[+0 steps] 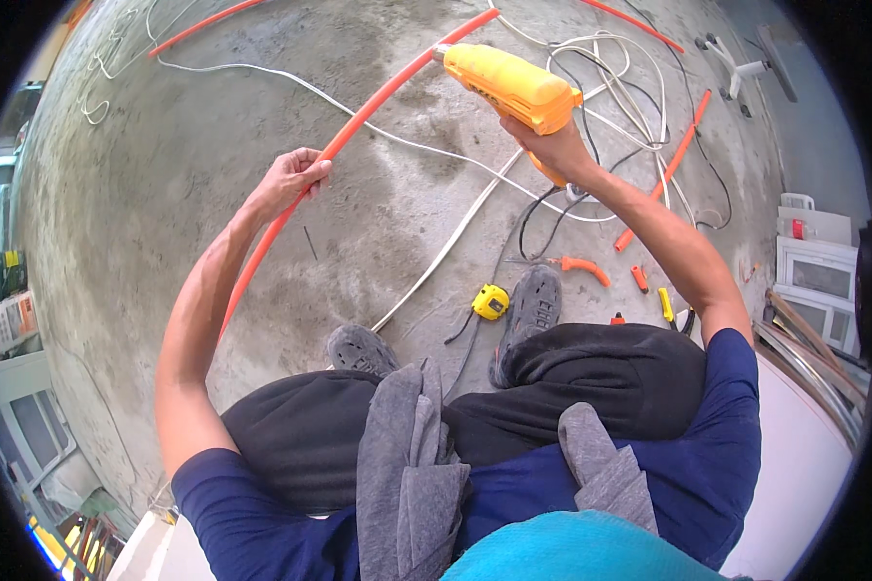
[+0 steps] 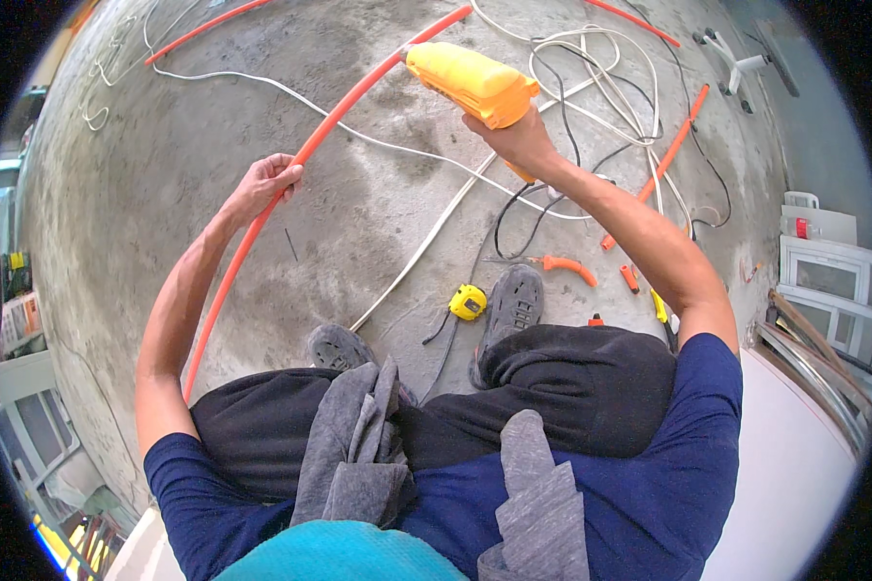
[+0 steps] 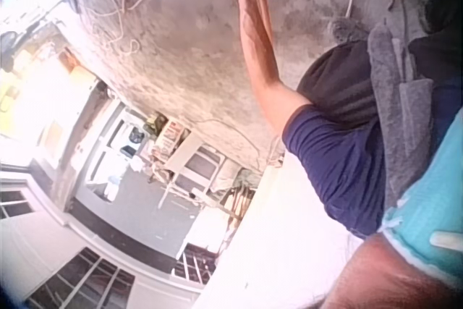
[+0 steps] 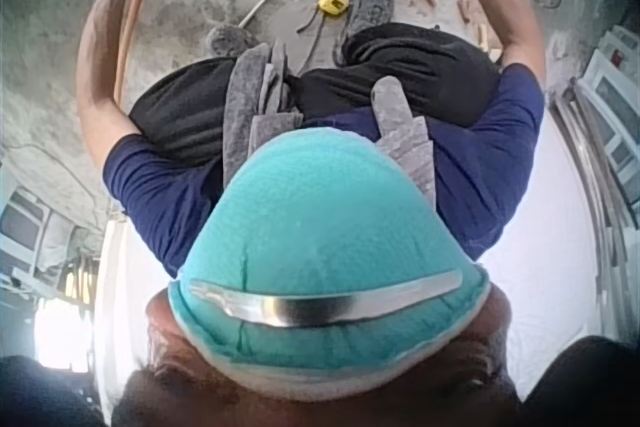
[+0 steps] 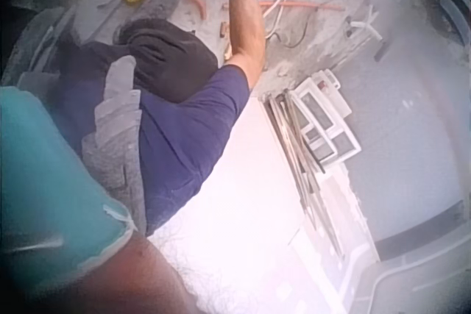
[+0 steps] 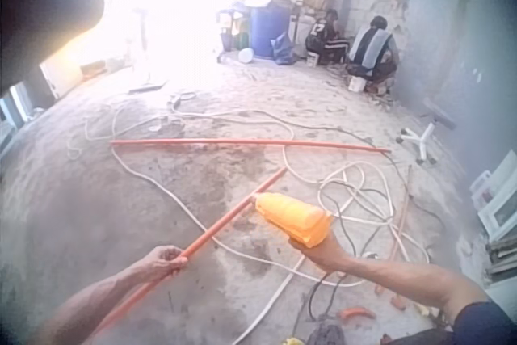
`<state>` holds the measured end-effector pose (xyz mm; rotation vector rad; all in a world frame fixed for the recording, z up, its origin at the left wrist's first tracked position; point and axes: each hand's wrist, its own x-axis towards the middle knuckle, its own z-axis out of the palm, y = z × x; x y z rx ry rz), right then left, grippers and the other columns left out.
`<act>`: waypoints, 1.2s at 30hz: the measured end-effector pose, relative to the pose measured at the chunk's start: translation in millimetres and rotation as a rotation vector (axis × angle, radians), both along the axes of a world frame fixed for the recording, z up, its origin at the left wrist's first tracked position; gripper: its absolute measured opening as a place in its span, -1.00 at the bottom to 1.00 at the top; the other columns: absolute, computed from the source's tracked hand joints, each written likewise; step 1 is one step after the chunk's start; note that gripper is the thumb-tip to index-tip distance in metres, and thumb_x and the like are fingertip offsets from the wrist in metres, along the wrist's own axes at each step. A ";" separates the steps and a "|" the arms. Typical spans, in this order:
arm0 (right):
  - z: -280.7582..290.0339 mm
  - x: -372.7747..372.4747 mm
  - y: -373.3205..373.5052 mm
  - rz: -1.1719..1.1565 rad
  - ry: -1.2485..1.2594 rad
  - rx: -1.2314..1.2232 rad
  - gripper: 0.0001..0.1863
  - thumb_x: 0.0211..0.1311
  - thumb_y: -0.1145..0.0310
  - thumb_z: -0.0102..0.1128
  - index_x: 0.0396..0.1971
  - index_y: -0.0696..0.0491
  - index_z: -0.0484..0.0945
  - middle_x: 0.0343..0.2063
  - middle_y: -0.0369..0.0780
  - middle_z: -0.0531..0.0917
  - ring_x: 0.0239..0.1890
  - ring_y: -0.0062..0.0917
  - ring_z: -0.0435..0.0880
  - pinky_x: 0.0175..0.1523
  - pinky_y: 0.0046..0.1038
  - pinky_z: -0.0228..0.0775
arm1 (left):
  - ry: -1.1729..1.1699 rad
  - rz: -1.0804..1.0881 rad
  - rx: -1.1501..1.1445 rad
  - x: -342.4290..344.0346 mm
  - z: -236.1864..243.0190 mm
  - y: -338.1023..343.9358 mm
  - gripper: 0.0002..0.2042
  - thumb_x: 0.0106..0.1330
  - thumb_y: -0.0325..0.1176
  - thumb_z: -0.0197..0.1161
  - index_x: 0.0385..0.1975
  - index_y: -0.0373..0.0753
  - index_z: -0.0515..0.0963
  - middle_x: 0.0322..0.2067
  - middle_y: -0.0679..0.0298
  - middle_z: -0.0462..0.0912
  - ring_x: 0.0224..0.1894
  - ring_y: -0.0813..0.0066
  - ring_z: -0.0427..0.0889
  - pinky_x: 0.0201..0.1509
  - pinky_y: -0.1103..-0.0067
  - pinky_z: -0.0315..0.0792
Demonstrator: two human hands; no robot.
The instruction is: The person heats a pipe using a heat gun, bends the heated pipe by hand, and cuts it using pliers.
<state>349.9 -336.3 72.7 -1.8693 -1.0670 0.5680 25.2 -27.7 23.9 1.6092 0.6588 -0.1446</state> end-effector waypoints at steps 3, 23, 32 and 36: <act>-2.9 -8.1 -2.1 0.066 -0.120 0.067 -0.58 0.26 0.26 0.45 0.06 0.09 0.60 -0.12 -0.22 0.75 -0.08 -0.51 0.74 0.02 -0.42 0.58 | -0.002 0.006 -0.004 7.4 -0.4 -1.6 -0.67 0.52 -0.08 0.26 -0.02 -0.24 0.57 -0.42 0.48 0.57 -0.45 0.75 0.50 -0.36 0.68 0.40; -5.0 -28.3 -0.9 0.191 -0.142 -0.003 -0.49 0.29 0.32 0.43 0.19 0.08 0.50 0.05 -0.19 0.65 0.09 -0.39 0.65 0.22 -0.35 0.48 | -0.007 -0.017 -0.066 4.2 5.3 -6.2 -0.61 0.60 0.02 0.08 -0.02 -0.20 0.62 -0.44 0.51 0.54 -0.45 0.77 0.44 -0.37 0.70 0.36; -13.0 8.5 -7.5 -0.017 0.102 0.020 -0.57 0.27 0.29 0.44 0.08 0.10 0.58 -0.13 -0.27 0.74 -0.08 -0.58 0.71 0.03 -0.44 0.55 | 0.002 0.020 -0.047 8.0 3.6 -7.0 -0.63 0.49 -0.09 0.31 0.03 -0.26 0.52 -0.47 0.49 0.54 -0.51 0.79 0.45 -0.44 0.72 0.34; -5.5 10.1 1.6 -0.053 0.190 0.184 -0.84 0.32 0.43 0.37 -0.18 0.07 0.58 -0.49 -0.40 0.57 -0.55 -0.77 0.45 -0.48 -0.58 0.28 | 0.011 0.012 -0.051 -0.3 -0.1 -2.5 -0.68 0.49 -0.12 0.31 -0.02 -0.25 0.53 -0.44 0.46 0.61 -0.51 0.77 0.48 -0.44 0.72 0.36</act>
